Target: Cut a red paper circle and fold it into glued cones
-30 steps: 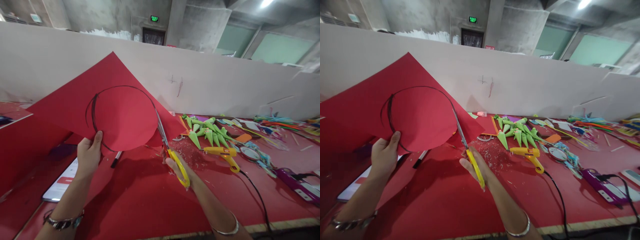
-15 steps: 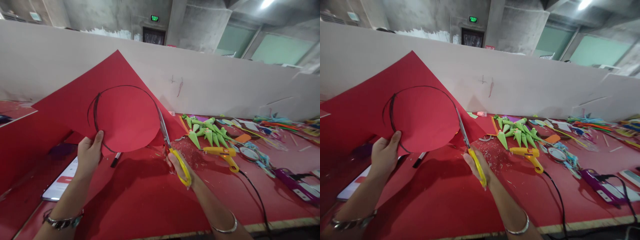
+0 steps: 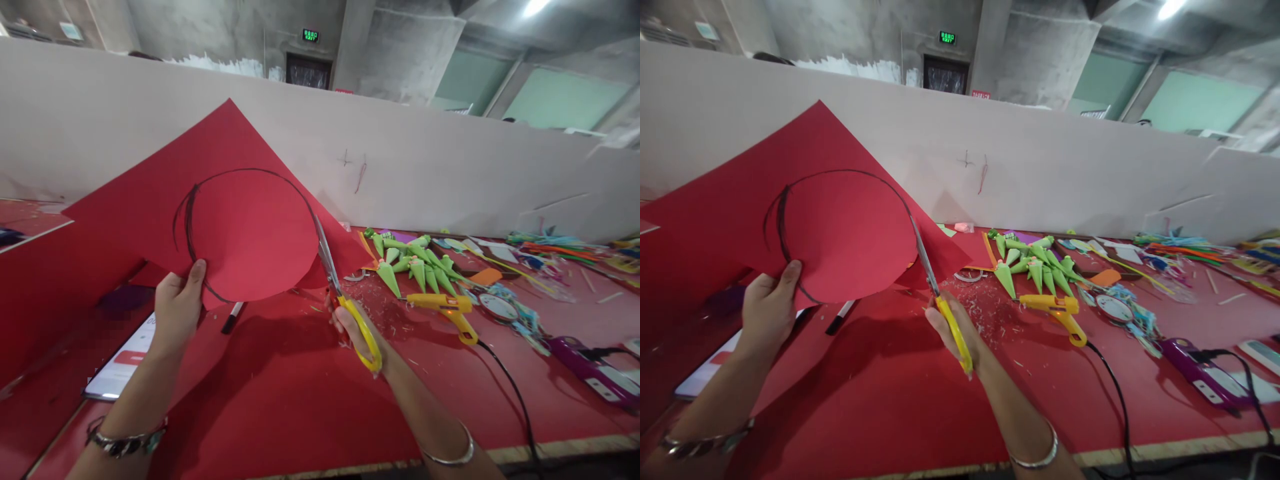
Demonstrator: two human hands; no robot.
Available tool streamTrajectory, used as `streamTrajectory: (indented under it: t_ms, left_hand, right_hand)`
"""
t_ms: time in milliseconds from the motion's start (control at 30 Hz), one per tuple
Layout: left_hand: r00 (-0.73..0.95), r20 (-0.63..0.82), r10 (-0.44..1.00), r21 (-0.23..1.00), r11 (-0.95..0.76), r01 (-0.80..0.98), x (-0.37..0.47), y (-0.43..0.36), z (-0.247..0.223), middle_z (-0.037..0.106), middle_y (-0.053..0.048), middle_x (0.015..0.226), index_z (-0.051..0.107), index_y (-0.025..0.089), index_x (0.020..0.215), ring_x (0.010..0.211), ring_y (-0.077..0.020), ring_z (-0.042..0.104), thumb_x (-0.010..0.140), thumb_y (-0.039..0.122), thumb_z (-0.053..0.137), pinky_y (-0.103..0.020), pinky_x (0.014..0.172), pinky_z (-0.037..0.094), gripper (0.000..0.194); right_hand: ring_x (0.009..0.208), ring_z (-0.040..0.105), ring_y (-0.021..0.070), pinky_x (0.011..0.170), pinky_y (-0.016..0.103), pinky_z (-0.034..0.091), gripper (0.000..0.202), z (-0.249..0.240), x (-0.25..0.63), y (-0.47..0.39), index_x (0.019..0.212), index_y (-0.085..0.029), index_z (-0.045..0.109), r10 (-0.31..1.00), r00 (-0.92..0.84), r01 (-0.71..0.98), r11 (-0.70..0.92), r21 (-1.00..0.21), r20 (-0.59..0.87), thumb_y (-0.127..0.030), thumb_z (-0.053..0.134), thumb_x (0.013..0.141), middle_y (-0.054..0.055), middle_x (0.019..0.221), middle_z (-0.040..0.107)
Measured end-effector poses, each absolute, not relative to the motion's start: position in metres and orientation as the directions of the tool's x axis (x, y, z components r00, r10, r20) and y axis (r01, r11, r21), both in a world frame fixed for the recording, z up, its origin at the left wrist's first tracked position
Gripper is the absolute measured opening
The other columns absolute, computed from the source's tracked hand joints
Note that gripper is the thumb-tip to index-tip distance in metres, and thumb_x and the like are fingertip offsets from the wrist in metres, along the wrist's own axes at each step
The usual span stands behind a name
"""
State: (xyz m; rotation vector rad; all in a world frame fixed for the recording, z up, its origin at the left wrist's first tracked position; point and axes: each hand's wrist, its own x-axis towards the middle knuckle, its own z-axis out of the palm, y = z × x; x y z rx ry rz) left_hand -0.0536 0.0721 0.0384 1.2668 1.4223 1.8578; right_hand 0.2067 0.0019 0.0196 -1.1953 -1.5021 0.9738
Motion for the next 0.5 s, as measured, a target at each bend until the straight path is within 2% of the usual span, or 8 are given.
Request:
streamTrajectory:
  t_ms: [233, 500]
  left_hand:
    - [-0.451, 0.361, 0.817, 0.932, -0.324, 0.160, -0.0514, 0.0706, 0.0416, 0.067, -0.002, 0.081, 0.065, 0.012, 0.084, 0.071, -0.0120, 0.057, 0.074, 0.032, 0.057, -0.025, 0.072, 0.046, 0.024]
    - [-0.425, 0.357, 0.832, 0.934, -0.301, 0.194, -0.0569, 0.0730, 0.0370, 0.067, -0.002, 0.077, 0.066, 0.013, 0.080, 0.068, -0.0116, 0.055, 0.072, 0.037, 0.059, -0.023, 0.065, 0.045, 0.027]
  right_hand:
    - [0.050, 0.036, 0.0115, 0.048, 0.024, 0.034, 0.035, 0.0184, 0.2073, 0.0048, 0.078, -0.021, 0.048, 0.960, -0.104, 0.243, 0.277, -0.930, 0.259, -0.054, 0.040, 0.081, -0.004, 0.057, 0.038]
    - [0.043, 0.034, 0.0088, 0.038, 0.021, 0.029, 0.036, 0.0167, 0.2100, -0.0004, 0.068, -0.020, 0.045, 0.988, -0.063, 0.200, 0.148, -0.968, 0.138, -0.051, 0.037, 0.084, -0.005, 0.054, 0.039]
